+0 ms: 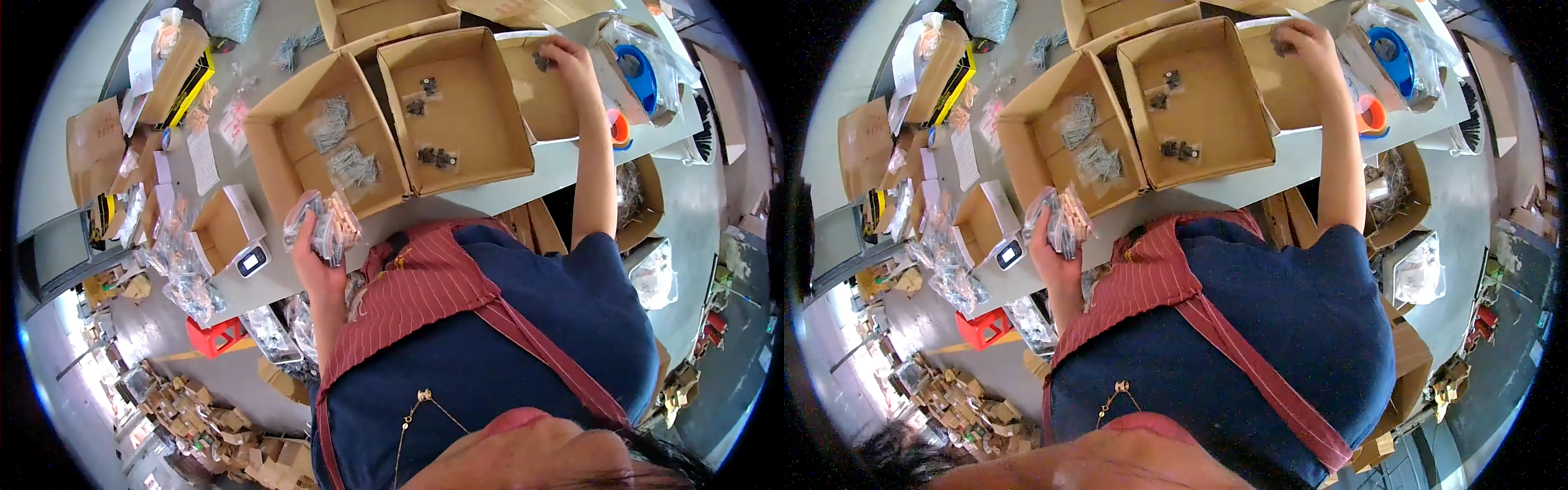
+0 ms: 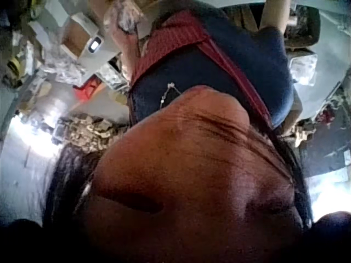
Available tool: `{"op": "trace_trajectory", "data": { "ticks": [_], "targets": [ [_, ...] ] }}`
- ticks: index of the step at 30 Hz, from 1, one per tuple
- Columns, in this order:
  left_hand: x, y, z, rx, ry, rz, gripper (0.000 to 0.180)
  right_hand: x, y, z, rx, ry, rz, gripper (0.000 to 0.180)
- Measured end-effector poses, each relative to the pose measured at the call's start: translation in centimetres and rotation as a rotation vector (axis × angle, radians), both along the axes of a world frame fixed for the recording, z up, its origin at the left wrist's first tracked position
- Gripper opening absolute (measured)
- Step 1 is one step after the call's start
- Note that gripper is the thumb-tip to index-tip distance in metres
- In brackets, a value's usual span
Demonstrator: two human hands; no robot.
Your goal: The person packs hardware components by placing screws, fasteners, brackets, and wooden dowels from boxes into plastic bags and weighing items on a digital scale.
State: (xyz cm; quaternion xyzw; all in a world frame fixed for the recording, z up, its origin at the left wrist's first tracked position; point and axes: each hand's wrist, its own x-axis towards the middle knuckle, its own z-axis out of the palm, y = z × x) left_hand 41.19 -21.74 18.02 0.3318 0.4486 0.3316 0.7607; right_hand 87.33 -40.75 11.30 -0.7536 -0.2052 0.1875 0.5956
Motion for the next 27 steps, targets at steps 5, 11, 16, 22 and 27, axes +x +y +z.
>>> {"op": "trace_trajectory", "data": {
  "ticks": [5, 11, 16, 22, 27],
  "targets": [
    [0.7, -1.2, -0.6, -0.012, 0.053, 0.046, 0.036, -3.5, 6.3, 3.0, 0.283, 0.246, 0.402, 0.023],
    [3.2, -2.1, 0.0, -0.059, 0.003, 0.019, 0.033, -6.8, 13.9, -6.5, -0.368, -0.644, 0.805, 0.043],
    [3.6, -2.6, 0.5, -0.054, -0.028, 0.057, 0.032, -7.3, 16.5, -8.7, -0.658, -0.707, 1.006, 0.031],
    [0.6, -2.4, -0.4, -0.09, -0.111, 0.13, 0.029, -7.6, 15.8, -0.7, -0.3, 0.255, 0.937, 0.022],
    [-3.2, -2.0, -0.7, -0.126, -0.158, 0.151, 0.04, -12.6, 17.0, 5.0, 0.272, 0.804, 0.578, 0.024]
  ]
}}
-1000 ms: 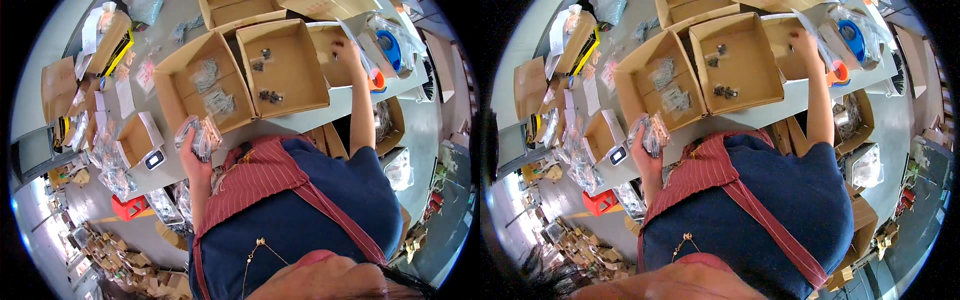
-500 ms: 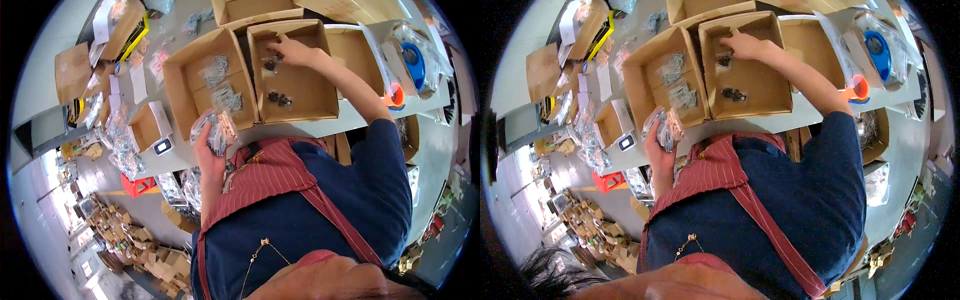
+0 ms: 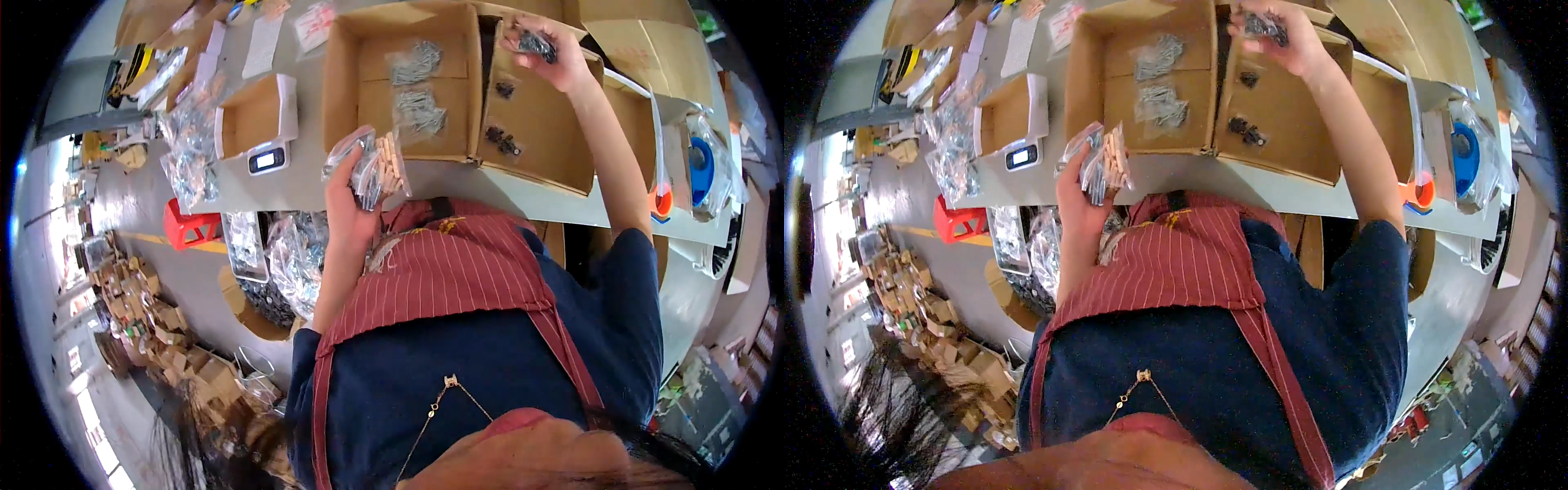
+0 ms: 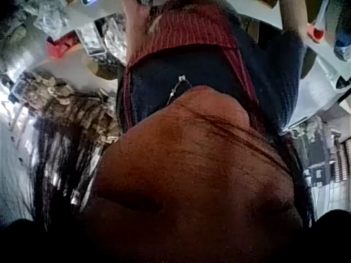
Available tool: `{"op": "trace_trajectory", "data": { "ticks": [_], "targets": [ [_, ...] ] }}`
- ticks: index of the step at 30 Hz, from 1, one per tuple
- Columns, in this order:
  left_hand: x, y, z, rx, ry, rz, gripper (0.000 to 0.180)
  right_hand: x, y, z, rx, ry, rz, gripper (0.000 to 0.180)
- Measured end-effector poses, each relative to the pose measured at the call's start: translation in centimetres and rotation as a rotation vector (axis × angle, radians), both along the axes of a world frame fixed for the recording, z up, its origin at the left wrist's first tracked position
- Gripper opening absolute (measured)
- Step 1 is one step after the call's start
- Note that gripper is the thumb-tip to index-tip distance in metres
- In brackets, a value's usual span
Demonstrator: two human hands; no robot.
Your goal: The person packs hardware components by placing screws, fasteners, brackets, and wooden dowels from boxes into plastic bags and weighing items on a digital scale.
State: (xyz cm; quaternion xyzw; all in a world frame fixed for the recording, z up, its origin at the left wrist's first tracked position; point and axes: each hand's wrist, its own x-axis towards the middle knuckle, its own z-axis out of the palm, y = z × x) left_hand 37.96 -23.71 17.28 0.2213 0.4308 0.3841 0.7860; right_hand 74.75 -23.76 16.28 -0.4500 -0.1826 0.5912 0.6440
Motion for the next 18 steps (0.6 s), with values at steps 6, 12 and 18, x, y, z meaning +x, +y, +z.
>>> {"op": "trace_trajectory", "data": {
  "ticks": [6, 12, 18],
  "targets": [
    [-3.8, -0.2, 1.4, -0.007, -0.007, 0.069, 0.039, -5.9, 8.7, -2.5, 0.006, -0.436, 0.49, 0.03],
    [-9.1, -0.2, 2.8, 0.131, -0.007, 0.183, 0.038, -7.1, 14.3, -11.2, -0.266, -1.915, 0.692, 0.051],
    [-18.6, -0.7, 1.1, 0.182, -0.064, 0.361, 0.052, -7.1, 16.1, -8.3, -0.334, -1.868, 0.488, 0.03]
  ]
}}
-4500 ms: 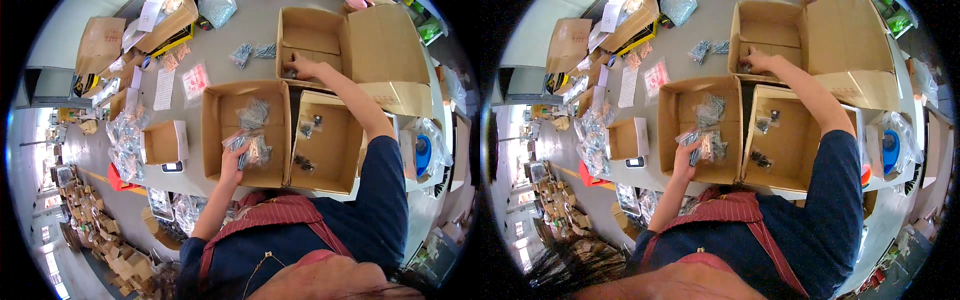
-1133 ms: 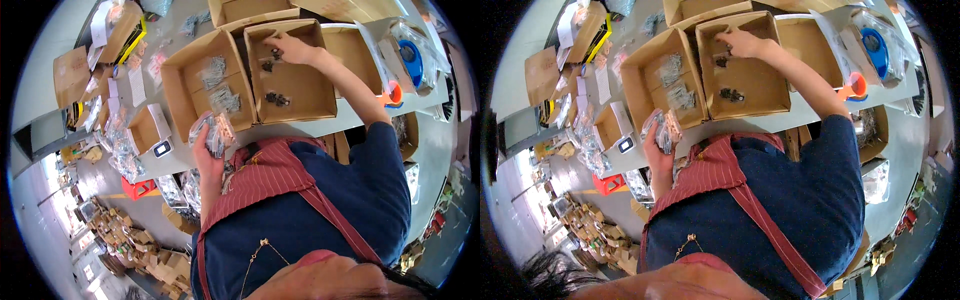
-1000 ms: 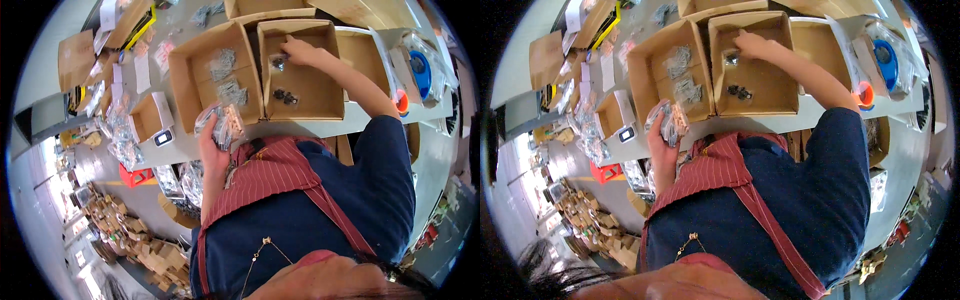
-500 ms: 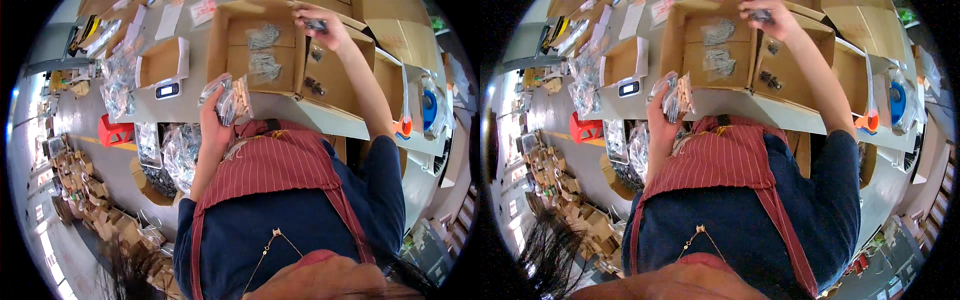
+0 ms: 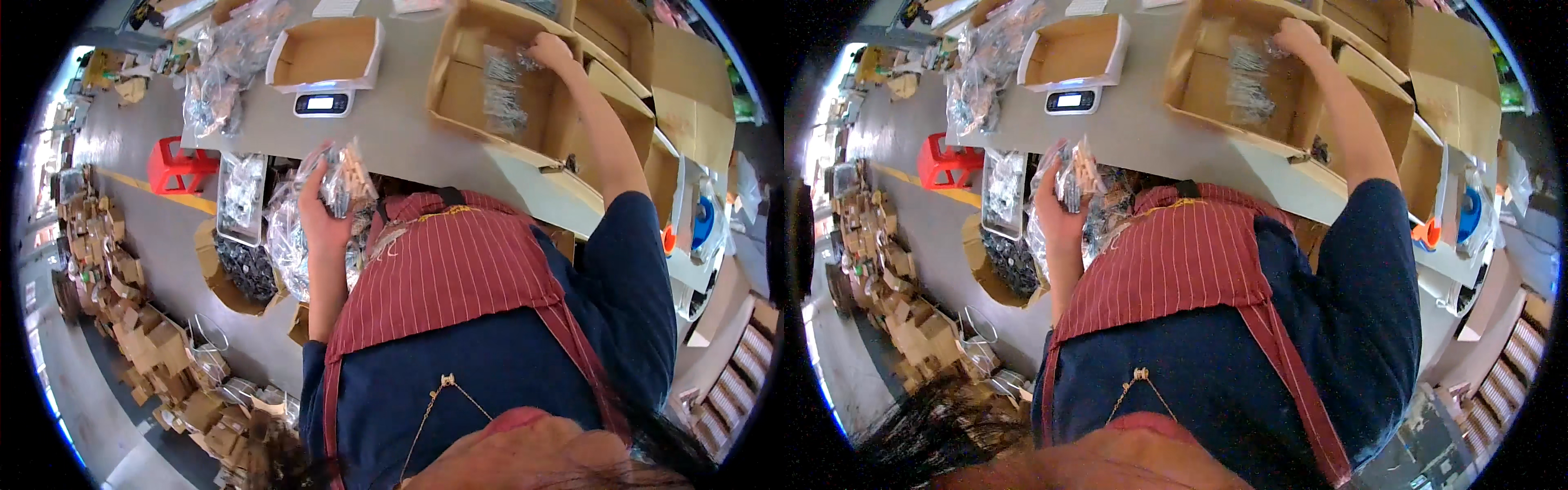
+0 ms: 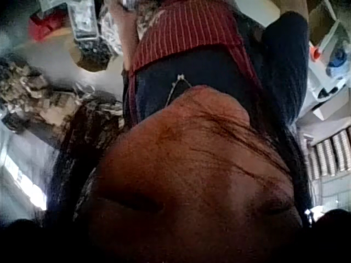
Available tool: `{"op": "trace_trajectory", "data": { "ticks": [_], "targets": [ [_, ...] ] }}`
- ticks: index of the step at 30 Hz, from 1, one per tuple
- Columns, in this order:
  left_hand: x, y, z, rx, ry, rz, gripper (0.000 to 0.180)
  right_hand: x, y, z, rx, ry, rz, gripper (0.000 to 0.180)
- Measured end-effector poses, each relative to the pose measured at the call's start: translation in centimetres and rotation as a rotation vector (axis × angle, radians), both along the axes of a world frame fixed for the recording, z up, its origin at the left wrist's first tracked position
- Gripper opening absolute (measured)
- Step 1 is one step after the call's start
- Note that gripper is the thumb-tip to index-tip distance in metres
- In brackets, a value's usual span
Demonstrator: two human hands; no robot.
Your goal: The person packs hardware components by placing screws, fasteners, brackets, and wooden dowels from boxes into plastic bags and weighing items on a digital scale.
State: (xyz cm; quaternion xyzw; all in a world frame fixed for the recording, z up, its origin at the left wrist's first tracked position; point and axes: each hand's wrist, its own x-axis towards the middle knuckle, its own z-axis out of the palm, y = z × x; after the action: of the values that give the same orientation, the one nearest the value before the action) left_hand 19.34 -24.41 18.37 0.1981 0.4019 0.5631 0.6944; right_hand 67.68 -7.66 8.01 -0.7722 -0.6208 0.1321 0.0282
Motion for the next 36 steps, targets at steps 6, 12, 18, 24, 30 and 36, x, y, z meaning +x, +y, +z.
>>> {"op": "trace_trajectory", "data": {
  "ticks": [6, 12, 18, 24, 30, 36],
  "targets": [
    [-10.5, 1.5, -6.3, 0.079, 0.527, 0.025, 0.037, -9.1, 3.4, 5.5, 0.043, 1.029, -0.175, 0.029],
    [-10.9, 9.0, -0.6, -0.039, 0.096, -0.068, 0.038, -20.8, 10.4, 8.6, -0.174, 1.169, 0.104, 0.024],
    [-8.7, 16.8, 3.7, 0.019, 0.118, -0.244, 0.033, -29.0, 11.8, 9.2, -0.031, 0.709, 0.4, 0.053],
    [-7.7, 25.4, 1.5, 0.081, 0.018, -0.473, 0.041, -25.7, 8.2, 5.0, 0.325, 0.835, 0.135, 0.05],
    [-6.0, 25.6, -1.4, 0.708, 0.988, -0.102, 0.032, -24.9, -2.9, 4.8, 0.716, 0.563, -0.058, 0.024],
    [-8.1, 16.8, -10.0, 1.152, 1.256, -0.846, 0.025, -29.6, -10.1, 1.8, 0.672, 0.545, 0.378, 0.017]
  ]
}}
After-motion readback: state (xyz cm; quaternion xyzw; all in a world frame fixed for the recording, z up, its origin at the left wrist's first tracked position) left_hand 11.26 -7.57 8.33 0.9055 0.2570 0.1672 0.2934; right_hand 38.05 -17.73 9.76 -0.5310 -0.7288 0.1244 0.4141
